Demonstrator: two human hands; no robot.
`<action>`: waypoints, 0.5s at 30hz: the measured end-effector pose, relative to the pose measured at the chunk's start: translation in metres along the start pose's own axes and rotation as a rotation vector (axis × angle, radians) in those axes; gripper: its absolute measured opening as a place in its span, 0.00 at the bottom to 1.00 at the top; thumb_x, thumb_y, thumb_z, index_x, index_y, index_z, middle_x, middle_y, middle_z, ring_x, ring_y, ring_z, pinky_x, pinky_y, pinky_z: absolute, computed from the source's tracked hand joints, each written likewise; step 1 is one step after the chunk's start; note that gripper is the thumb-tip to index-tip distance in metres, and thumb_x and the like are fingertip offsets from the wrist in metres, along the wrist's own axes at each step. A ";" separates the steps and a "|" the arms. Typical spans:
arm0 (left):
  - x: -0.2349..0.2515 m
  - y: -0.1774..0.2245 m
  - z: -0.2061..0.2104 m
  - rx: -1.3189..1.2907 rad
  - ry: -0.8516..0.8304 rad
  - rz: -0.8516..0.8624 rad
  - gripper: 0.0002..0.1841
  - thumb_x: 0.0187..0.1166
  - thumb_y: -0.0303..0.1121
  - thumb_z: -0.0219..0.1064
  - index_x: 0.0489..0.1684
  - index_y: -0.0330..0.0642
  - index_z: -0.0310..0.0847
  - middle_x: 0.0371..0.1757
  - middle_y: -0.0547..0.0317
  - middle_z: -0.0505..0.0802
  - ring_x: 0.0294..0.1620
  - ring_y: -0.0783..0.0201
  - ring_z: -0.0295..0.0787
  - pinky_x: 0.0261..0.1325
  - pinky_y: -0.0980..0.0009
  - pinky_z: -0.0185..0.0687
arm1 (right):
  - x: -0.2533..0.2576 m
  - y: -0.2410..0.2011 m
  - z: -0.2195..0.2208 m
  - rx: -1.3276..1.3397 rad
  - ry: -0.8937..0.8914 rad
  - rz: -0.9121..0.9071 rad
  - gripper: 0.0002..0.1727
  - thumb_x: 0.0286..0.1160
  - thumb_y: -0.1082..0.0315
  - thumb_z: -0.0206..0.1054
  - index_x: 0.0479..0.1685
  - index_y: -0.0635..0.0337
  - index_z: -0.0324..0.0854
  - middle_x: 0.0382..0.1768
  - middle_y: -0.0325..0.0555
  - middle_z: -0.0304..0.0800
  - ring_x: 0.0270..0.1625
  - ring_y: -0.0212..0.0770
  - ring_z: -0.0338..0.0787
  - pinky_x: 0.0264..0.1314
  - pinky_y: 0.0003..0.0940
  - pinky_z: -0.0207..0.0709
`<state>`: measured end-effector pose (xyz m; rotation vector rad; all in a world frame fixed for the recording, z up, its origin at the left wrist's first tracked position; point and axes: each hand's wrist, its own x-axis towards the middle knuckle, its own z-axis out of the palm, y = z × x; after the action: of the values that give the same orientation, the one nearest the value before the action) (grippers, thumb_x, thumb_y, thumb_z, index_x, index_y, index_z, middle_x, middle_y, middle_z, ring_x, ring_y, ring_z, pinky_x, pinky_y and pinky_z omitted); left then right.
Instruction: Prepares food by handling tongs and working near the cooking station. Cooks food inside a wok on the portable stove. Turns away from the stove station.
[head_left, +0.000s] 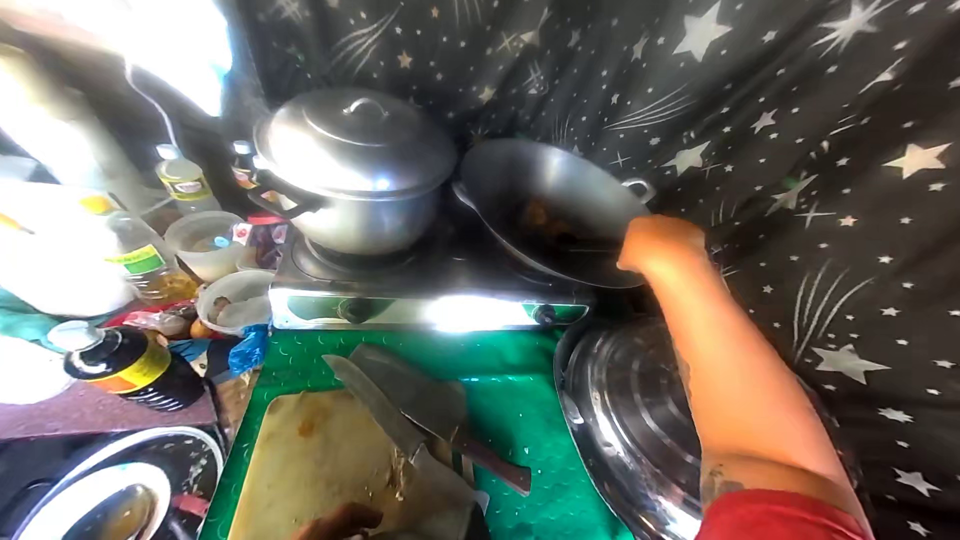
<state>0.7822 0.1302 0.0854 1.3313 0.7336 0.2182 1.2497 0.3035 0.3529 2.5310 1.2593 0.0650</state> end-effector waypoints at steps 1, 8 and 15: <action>0.001 0.000 0.000 0.000 -0.003 -0.001 0.22 0.90 0.43 0.56 0.73 0.39 0.79 0.68 0.55 0.90 0.68 0.65 0.86 0.75 0.61 0.78 | 0.019 0.011 0.003 0.056 -0.012 -0.004 0.25 0.66 0.57 0.82 0.46 0.74 0.86 0.54 0.74 0.88 0.61 0.73 0.87 0.56 0.77 0.76; 0.003 -0.006 0.000 -0.004 -0.002 0.001 0.22 0.89 0.43 0.57 0.73 0.40 0.79 0.68 0.55 0.90 0.67 0.66 0.87 0.75 0.63 0.79 | 0.116 0.062 0.046 0.459 -0.258 0.159 0.38 0.82 0.38 0.64 0.65 0.69 0.79 0.38 0.59 0.90 0.27 0.43 0.84 0.33 0.38 0.79; 0.003 -0.013 0.001 -0.036 0.011 0.013 0.23 0.88 0.45 0.59 0.73 0.40 0.79 0.69 0.56 0.90 0.67 0.66 0.87 0.74 0.64 0.80 | 0.127 0.066 0.045 0.467 -0.467 0.151 0.37 0.84 0.34 0.57 0.47 0.67 0.85 0.20 0.51 0.89 0.12 0.36 0.78 0.14 0.28 0.69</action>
<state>0.7821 0.1279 0.0722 1.3019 0.7275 0.2481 1.3865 0.3546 0.3175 2.7740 0.9741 -0.8260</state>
